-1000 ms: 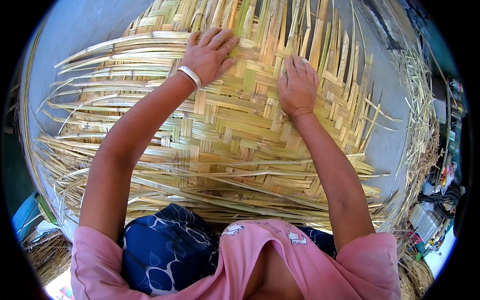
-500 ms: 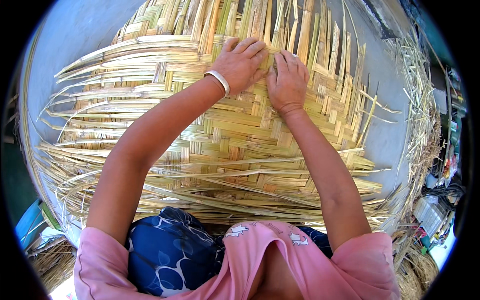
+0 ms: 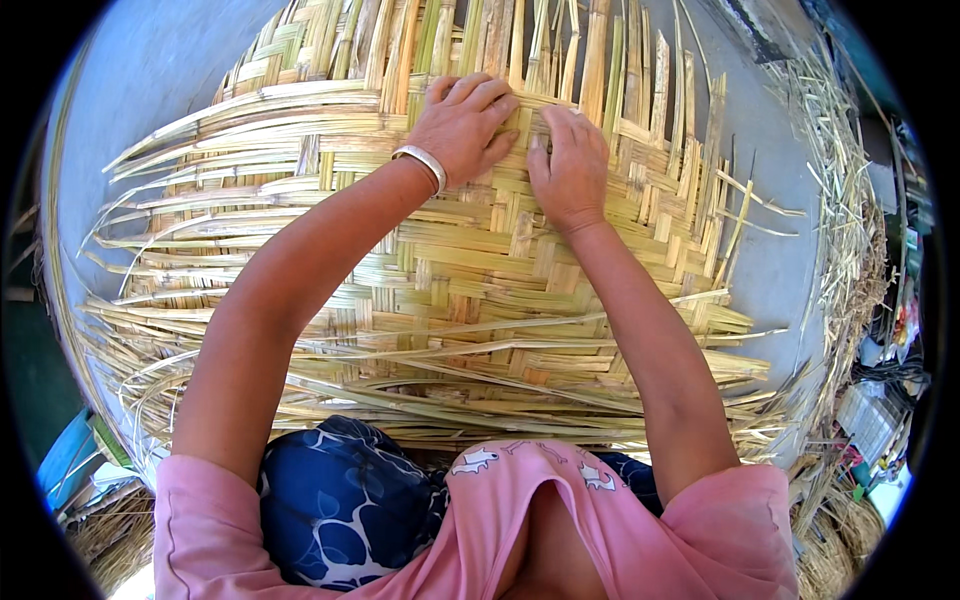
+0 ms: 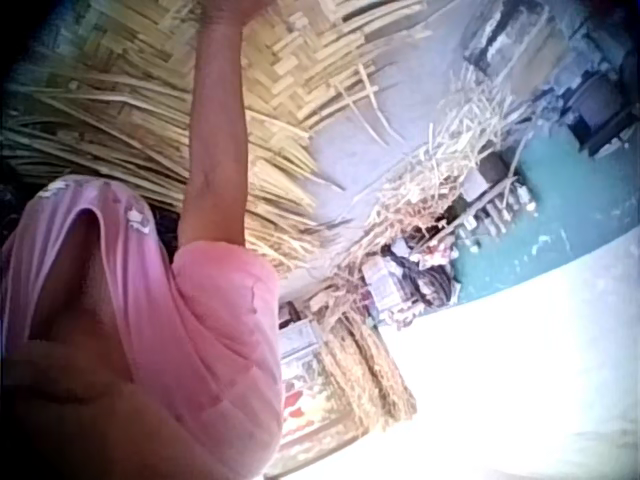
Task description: The person sits on the floor and weaves a large mat using dried palm leaves. They interlace the leaves by hand, periodically adjusting the mat and adding new leaves to continue the pattern.
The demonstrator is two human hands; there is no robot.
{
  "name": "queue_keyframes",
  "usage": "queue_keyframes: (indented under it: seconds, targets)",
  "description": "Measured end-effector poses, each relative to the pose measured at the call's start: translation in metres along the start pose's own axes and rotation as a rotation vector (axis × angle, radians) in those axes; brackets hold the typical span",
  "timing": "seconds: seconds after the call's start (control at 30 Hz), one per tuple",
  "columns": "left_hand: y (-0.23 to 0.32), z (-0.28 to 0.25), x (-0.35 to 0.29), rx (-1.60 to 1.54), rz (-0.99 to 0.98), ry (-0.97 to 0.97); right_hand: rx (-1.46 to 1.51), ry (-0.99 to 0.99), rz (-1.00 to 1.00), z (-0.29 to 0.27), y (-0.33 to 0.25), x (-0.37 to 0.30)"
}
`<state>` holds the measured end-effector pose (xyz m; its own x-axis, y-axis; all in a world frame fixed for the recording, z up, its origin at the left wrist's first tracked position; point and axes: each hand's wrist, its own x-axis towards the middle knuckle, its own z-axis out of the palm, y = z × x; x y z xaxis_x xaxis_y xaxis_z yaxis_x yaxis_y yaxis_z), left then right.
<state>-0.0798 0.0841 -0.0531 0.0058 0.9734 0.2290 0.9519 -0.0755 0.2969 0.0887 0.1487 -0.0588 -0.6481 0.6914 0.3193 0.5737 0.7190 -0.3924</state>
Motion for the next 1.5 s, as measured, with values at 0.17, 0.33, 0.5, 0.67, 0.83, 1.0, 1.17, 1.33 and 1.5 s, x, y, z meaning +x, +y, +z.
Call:
queue_keyframes:
  seconds: [0.17,0.33,0.5,0.67,0.83,1.0,1.17,1.33,1.5]
  targets:
    - [0.000,0.000,-0.001,0.062,0.003,-0.027,-0.076,-0.049,0.041,-0.038,0.026,-0.030]
    - [0.001,0.004,0.001,0.145,0.010,-0.032,-0.258,-0.012,0.170,-0.041,0.054,-0.057]
    - [0.008,-0.006,0.007,0.159,-0.009,-0.068,-0.329,-0.045,0.188,-0.035,0.055,-0.059]
    - [0.013,-0.007,0.006,0.112,0.036,-0.040,-0.286,0.001,0.179,-0.035,0.053,-0.058]
    - [0.014,-0.002,0.010,0.143,0.042,-0.029,-0.294,0.012,0.174,-0.034,0.055,-0.059]
    - [0.007,-0.005,0.023,0.224,0.081,-0.074,-0.282,0.022,0.173,-0.034,0.055,-0.058]
    - [0.007,-0.011,0.029,0.210,0.100,-0.159,-0.301,0.009,0.196,-0.035,0.055,-0.058]
    - [0.010,-0.008,0.012,0.205,0.109,-0.092,-0.270,0.004,0.215,-0.038,0.053,-0.057]
    - [0.014,-0.013,0.018,0.224,0.103,-0.160,-0.284,0.006,0.128,-0.037,0.055,-0.059]
